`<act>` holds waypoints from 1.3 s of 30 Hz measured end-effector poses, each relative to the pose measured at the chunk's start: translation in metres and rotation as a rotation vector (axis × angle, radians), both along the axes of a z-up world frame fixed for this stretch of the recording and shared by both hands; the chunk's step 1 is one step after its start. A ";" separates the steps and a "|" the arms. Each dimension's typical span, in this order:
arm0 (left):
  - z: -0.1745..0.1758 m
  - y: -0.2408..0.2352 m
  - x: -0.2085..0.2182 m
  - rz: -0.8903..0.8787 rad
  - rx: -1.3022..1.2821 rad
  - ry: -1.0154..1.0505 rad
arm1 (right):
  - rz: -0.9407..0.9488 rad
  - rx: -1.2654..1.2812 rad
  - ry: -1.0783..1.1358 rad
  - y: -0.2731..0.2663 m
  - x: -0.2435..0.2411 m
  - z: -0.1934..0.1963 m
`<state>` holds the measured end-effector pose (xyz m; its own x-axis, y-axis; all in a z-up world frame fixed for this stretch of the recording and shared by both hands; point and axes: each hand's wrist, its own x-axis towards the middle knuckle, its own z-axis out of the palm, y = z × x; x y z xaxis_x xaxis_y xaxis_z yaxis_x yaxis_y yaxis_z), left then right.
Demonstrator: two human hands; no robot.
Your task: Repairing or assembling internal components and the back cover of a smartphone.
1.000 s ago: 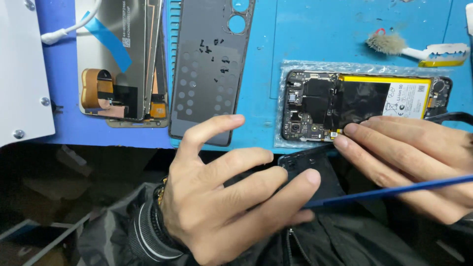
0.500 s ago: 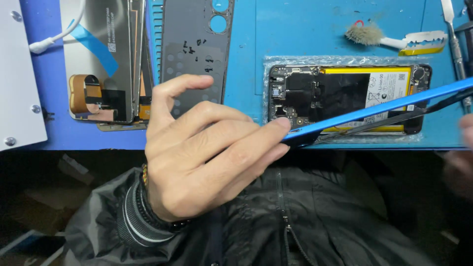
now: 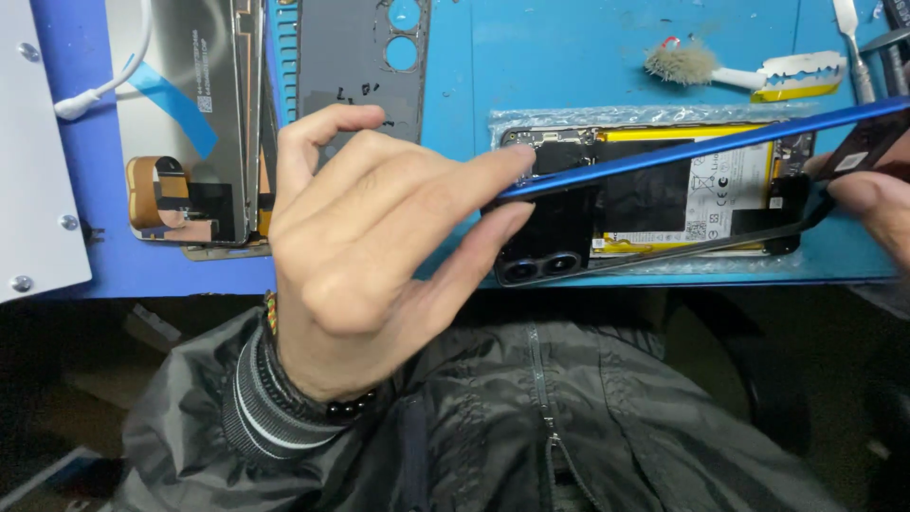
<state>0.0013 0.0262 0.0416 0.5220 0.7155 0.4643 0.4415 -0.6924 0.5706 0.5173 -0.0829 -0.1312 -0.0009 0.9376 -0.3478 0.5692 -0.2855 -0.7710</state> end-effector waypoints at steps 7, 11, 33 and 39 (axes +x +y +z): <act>-0.003 0.003 0.007 -0.043 -0.184 0.113 | 0.082 0.278 -0.228 0.017 -0.142 0.113; -0.002 0.002 0.009 -0.093 -0.119 0.279 | 0.130 0.246 -0.253 0.028 -0.153 0.130; 0.000 0.021 0.012 -0.337 -0.192 0.245 | 0.073 0.234 -0.258 0.022 -0.162 0.131; 0.003 0.023 0.011 -0.342 -0.169 0.280 | 0.204 0.128 -0.261 -0.005 -0.089 0.075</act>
